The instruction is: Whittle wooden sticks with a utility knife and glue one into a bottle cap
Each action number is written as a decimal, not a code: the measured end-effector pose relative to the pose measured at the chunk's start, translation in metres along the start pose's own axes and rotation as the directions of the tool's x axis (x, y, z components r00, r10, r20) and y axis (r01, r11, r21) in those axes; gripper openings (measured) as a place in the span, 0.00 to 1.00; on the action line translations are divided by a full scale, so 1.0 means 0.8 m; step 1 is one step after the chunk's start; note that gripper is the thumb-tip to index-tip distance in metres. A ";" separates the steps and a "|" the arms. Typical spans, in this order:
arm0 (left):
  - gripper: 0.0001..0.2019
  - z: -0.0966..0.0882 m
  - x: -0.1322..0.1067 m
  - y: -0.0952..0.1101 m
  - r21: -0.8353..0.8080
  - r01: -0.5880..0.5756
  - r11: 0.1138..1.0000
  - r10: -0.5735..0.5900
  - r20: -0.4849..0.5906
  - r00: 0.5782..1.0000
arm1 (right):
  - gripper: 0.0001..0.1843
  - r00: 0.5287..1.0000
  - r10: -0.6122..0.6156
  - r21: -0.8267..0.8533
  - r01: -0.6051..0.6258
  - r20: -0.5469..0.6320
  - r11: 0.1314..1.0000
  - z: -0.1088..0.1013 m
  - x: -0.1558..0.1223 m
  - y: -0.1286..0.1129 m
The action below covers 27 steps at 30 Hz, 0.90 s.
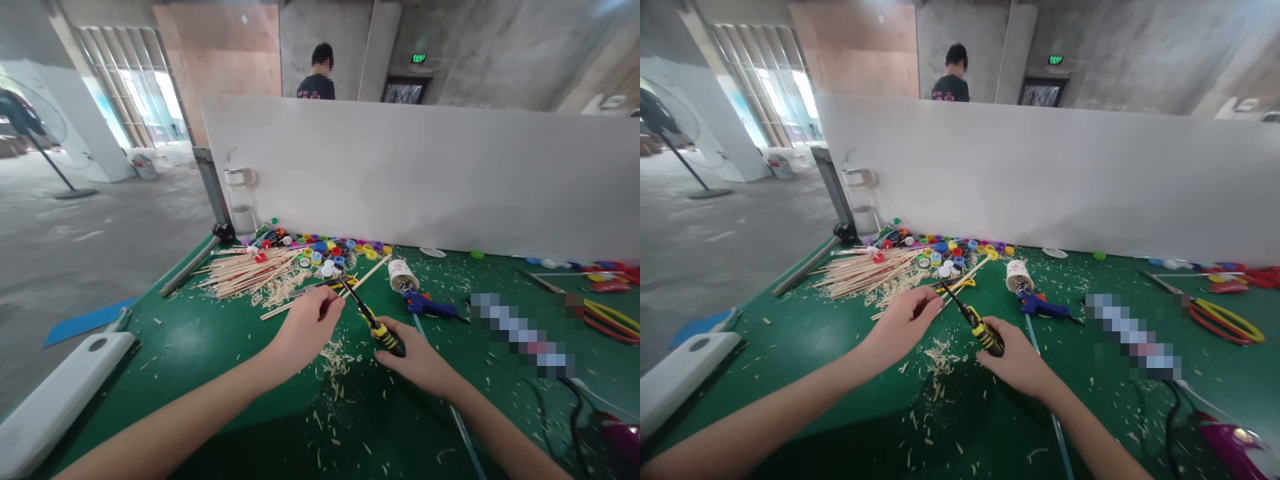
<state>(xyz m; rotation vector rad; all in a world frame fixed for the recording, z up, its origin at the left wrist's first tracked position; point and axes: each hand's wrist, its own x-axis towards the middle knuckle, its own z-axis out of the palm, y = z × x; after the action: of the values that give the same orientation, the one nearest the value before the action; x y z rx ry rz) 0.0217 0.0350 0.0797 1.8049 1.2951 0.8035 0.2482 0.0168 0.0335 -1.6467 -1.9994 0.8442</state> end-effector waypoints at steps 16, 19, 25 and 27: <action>0.15 -0.001 -0.002 -0.001 0.017 -0.034 0.999 0.034 -0.013 0.999 | 0.21 0.997 -0.074 -0.062 0.072 -0.035 0.995 0.006 0.010 0.002; 0.16 -0.002 0.000 0.000 0.021 -0.038 0.999 0.038 -0.002 0.999 | 0.21 0.998 -0.052 -0.048 0.051 -0.027 0.998 0.007 0.008 0.002; 0.16 -0.003 0.003 0.000 0.047 -0.053 0.997 0.052 0.017 0.998 | 0.27 0.999 -0.019 -0.036 0.018 -0.030 0.999 0.006 0.002 0.006; 0.16 -0.001 0.003 -0.002 0.054 -0.059 0.997 0.058 0.015 0.998 | 0.30 0.999 -0.014 -0.047 0.013 -0.031 0.999 0.005 0.002 0.009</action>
<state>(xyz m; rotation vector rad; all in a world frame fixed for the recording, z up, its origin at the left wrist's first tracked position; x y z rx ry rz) 0.0211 0.0377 0.0786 1.8962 1.2714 0.7931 0.2504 0.0181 0.0253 -1.6596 -2.0212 0.7683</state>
